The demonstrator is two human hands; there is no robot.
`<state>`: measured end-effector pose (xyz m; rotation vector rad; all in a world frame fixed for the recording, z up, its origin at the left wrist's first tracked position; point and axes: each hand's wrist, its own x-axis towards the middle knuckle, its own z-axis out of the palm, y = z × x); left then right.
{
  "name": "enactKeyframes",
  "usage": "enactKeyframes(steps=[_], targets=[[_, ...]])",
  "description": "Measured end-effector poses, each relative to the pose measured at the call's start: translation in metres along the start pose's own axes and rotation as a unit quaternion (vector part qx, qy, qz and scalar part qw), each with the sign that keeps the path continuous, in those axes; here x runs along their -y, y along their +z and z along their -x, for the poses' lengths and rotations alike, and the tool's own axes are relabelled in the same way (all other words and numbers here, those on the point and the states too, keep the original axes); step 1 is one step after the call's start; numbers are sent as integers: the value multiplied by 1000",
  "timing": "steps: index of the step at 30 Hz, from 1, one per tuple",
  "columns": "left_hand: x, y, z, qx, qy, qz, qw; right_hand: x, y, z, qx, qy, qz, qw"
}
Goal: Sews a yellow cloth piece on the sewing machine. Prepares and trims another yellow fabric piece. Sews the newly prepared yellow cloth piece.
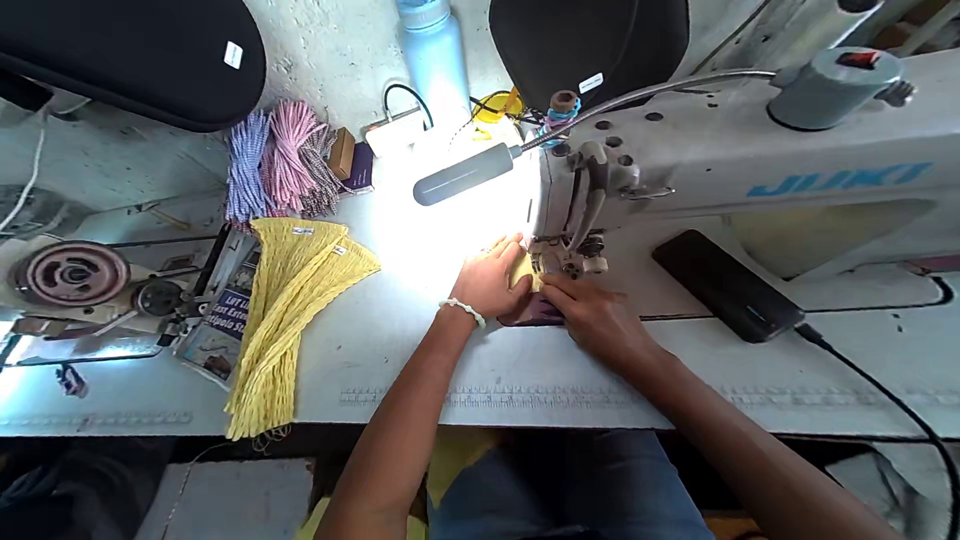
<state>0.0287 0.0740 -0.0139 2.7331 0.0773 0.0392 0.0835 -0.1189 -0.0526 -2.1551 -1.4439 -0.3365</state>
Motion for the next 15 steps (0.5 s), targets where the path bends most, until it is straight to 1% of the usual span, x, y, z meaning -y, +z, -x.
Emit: enactKeyframes(steps=[2,5,8,9,13,15], targets=[[-1,-6,-7,18,-19,-1,1000,-4,3,-3,-4,7,7,1000],[-6,-16,-13,47,-70,5,996,-5,6,-4,-13,22,18,1000],[3,-14,-19,33,-80,24,996,-3,6,-3,-19,34,23,999],[2,-16,-21,41,-93,31,994,-3,6,-3,-20,37,23,999],[-13,-35,-30,120,-163,43,978,-4,5,-1,-27,49,4,998],[-14,-41,-34,132,-174,51,974,-3,2,1,-31,61,-17,998]])
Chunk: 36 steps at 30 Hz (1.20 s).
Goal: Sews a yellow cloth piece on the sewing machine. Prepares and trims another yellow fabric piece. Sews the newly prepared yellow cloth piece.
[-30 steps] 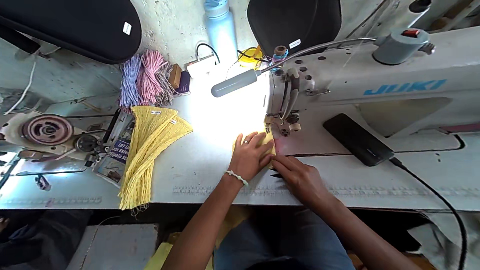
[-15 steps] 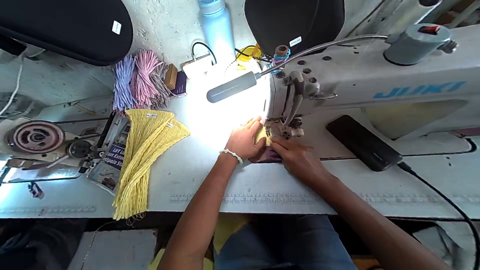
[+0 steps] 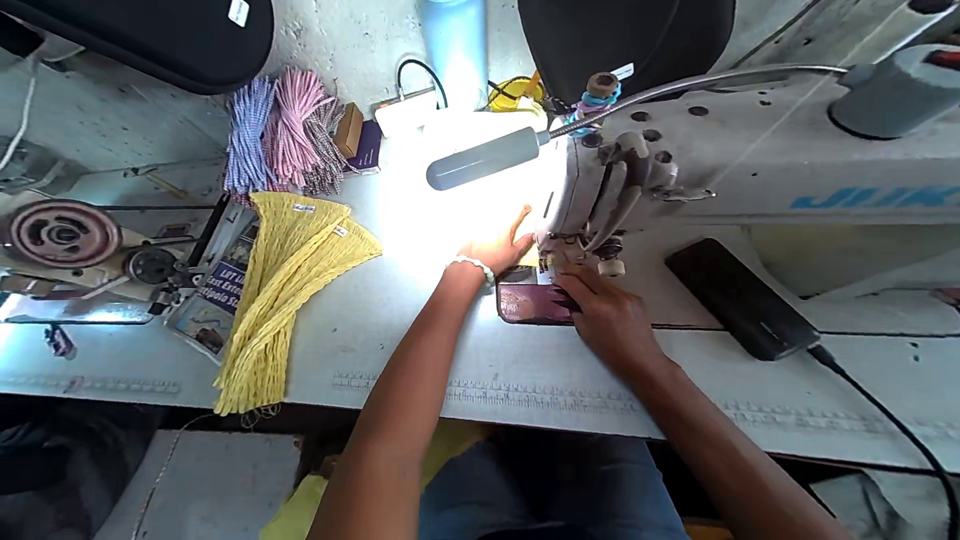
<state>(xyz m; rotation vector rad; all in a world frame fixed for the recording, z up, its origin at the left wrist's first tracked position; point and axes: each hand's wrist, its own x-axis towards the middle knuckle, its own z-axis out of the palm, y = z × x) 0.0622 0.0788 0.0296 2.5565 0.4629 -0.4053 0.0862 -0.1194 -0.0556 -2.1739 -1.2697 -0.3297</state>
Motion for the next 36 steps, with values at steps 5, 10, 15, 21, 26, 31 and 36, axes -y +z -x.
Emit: enactKeyframes(steps=[5,10,15,21,26,31,36], targets=[[-4,-3,-5,-31,33,3,999,3,-9,1,-23,22,-31,999],[-8,-6,-7,-67,29,-17,997,2,-12,1,-36,48,-30,998],[5,5,-17,-85,41,24,995,0,-10,2,-41,75,-32,996],[40,16,-17,-200,-104,139,964,1,-13,3,-57,65,-55,995],[98,4,27,-397,-91,253,877,4,-11,5,-5,45,-59,997],[119,32,96,-376,-48,348,857,44,-3,-20,80,-23,-19,996],[97,58,123,-361,-66,415,833,91,14,-43,150,33,54,987]])
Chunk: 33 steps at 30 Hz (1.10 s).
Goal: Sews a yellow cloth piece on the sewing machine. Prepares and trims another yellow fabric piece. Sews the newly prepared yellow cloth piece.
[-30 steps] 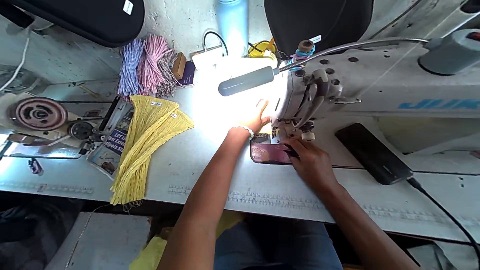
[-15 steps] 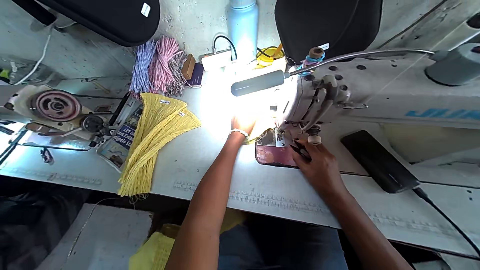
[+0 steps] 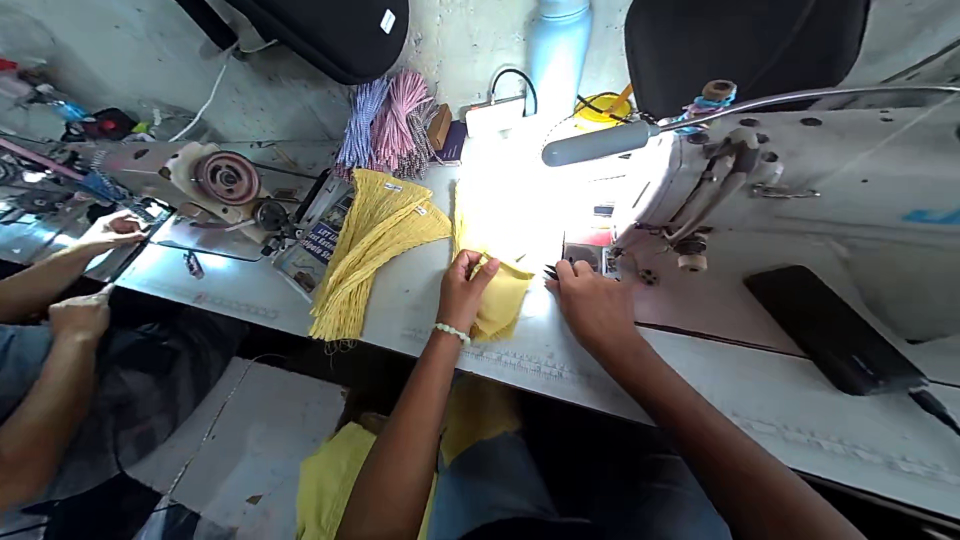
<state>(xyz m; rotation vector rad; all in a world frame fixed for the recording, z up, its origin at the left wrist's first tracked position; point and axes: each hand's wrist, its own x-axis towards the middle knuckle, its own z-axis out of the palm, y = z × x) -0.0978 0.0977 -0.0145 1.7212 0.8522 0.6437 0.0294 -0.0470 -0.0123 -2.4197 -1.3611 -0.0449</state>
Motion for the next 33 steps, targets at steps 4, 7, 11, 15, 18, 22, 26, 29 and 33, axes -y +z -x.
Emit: enactKeyframes(steps=[4,7,11,15,18,22,26,29,33], targets=[[-17,-3,52,136,-18,-52,989,1,-15,17,83,58,12,995],[-27,-15,91,236,35,25,971,-28,-25,46,42,79,-18,996],[-22,-26,71,4,65,-202,977,-60,-34,71,-29,130,-122,984],[-19,-1,49,51,-12,-356,933,-32,-32,74,-30,113,-229,966],[-26,22,61,118,7,-370,921,-3,-23,77,18,119,-245,962],[-39,23,82,138,19,-236,962,10,-3,92,-157,81,-156,972],[-37,17,104,131,7,32,991,10,-4,112,-311,15,-94,946],[-40,24,118,144,41,114,982,13,-7,121,-272,0,-190,943],[-34,33,126,200,53,204,957,10,-6,129,-145,35,-447,882]])
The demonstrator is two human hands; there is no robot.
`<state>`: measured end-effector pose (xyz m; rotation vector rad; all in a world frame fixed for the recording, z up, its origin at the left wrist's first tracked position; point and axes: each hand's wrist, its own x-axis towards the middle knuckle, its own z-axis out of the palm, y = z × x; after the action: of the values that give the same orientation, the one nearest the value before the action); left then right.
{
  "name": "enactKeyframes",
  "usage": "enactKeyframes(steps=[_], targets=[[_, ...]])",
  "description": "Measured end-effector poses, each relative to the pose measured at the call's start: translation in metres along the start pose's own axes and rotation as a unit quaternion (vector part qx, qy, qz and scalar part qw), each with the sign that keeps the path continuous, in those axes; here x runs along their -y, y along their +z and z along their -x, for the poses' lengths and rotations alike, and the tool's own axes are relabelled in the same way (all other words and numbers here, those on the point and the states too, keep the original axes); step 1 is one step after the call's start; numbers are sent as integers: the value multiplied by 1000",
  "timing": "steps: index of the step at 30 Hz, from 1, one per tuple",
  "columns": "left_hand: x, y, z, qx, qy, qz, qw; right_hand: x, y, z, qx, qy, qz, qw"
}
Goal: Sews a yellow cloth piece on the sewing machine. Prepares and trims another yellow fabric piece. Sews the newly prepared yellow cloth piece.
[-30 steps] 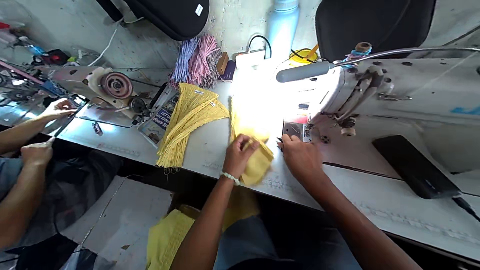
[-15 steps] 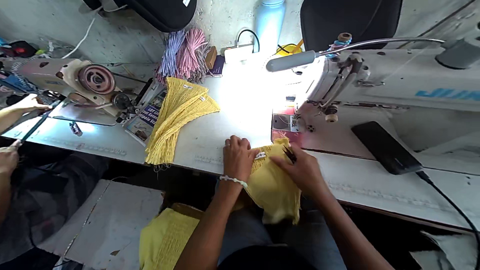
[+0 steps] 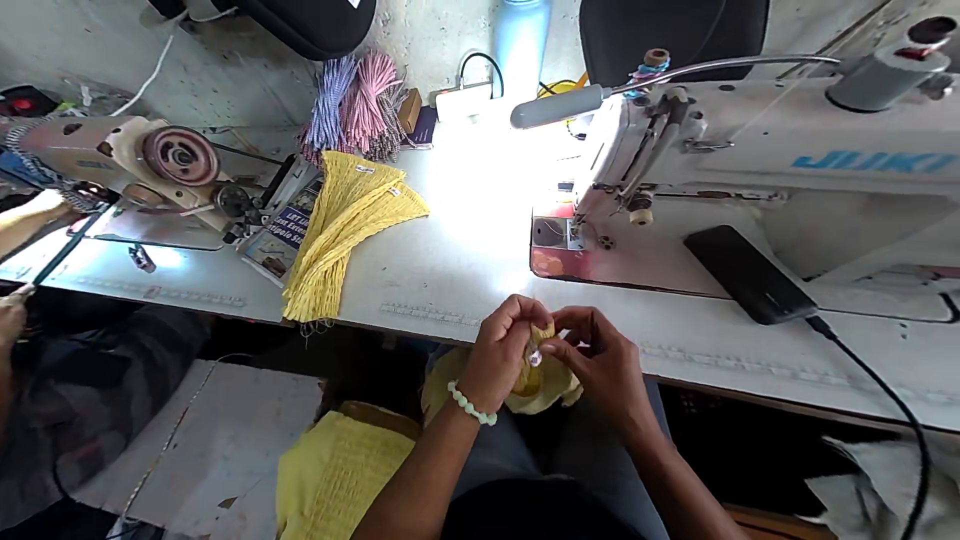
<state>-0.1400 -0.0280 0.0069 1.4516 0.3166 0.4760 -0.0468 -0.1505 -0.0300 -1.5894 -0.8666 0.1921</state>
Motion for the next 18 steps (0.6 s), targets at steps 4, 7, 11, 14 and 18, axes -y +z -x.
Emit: enactKeyframes(steps=[4,7,11,14,18], targets=[[1,1,9,50,-14,72,996,1,-9,8,49,63,-166,983],[-5,2,20,66,28,-66,995,1,-19,13,44,53,-143,987],[-8,-5,31,18,120,-230,966,4,-43,15,56,147,-294,943],[-11,-15,38,34,166,-268,948,-4,-60,19,97,193,-427,878],[-11,-1,45,38,197,-296,934,8,-53,32,100,128,-293,942]])
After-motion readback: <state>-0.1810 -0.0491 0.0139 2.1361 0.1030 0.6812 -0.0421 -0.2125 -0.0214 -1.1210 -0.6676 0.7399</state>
